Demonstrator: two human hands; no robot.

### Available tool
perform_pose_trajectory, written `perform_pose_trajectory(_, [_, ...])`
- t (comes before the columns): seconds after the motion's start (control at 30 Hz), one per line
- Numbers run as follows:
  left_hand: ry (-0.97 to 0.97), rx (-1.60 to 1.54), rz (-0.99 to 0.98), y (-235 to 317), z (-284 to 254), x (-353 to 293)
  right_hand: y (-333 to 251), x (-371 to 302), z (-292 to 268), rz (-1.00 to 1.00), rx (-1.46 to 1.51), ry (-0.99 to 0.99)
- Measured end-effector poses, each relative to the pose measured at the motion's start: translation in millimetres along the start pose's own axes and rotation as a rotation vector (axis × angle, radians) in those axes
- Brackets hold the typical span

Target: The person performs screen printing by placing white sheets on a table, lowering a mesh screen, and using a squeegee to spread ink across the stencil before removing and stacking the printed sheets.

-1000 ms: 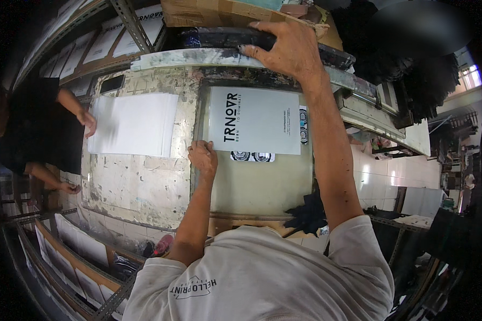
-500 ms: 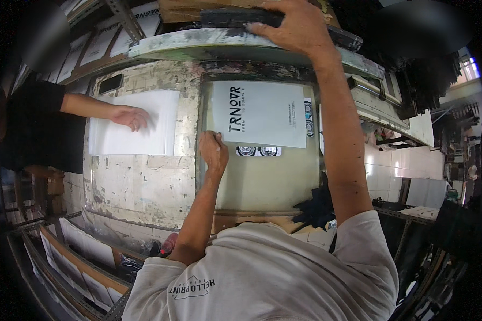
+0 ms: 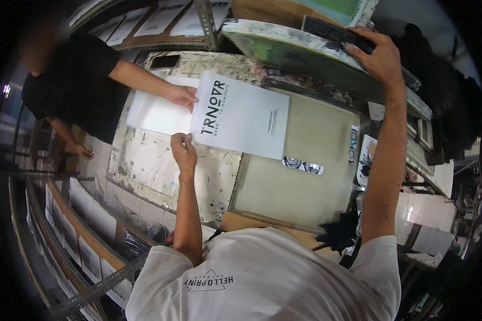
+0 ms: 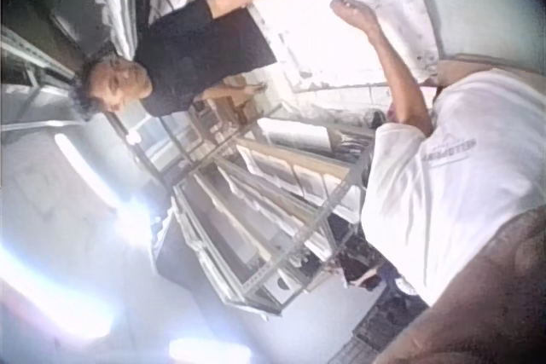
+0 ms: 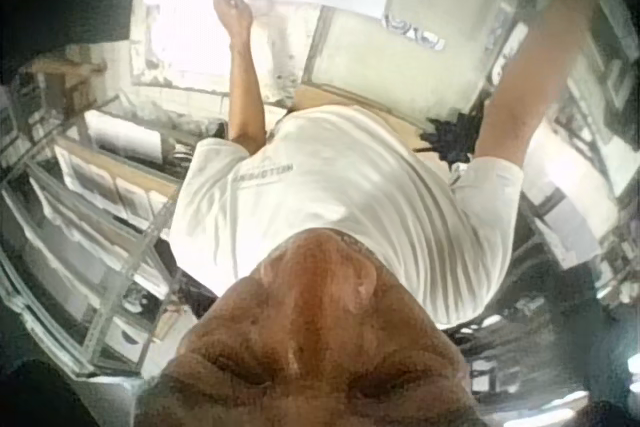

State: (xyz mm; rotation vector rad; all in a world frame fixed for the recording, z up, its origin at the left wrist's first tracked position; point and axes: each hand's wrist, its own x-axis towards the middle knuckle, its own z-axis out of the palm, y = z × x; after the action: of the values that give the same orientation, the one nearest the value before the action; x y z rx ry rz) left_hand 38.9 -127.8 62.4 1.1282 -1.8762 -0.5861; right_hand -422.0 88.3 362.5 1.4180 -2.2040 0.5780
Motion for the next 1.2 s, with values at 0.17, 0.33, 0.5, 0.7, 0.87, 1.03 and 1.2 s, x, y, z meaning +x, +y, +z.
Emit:
perform_pose_trajectory(0.17, [0.449,0.437,0.094,34.7,-35.0,11.5,-6.1,-6.7,-8.9,0.02,-0.011,0.005])
perform_pose_trajectory(0.33, [0.161,0.124,0.36,60.2,-7.5,-0.7,-2.9,-0.7,-0.8,0.051,0.051,-0.034])
perform_pose_trajectory(0.5, [-0.071,0.339,0.141,28.3,49.2,-13.5,-2.6,0.4,-8.7,0.054,0.048,-0.057])
perform_pose_trajectory(0.7, [-0.002,0.237,0.122,-2.8,54.0,-14.1,0.1,0.1,1.8,0.027,0.056,-0.045])
perform_pose_trajectory(0.87, [0.117,0.005,0.1,13.6,56.4,18.9,-1.9,2.9,-1.2,0.004,-0.009,0.005])
perform_pose_trajectory(1.03, [-0.439,-0.215,0.309,99.0,70.7,4.8,1.5,-2.4,-19.9,0.053,-0.018,-0.011])
perform_pose_trajectory(1.2, [-0.691,0.349,0.338,92.5,93.4,-61.1,-4.1,0.3,-4.2,-0.042,-0.095,0.023])
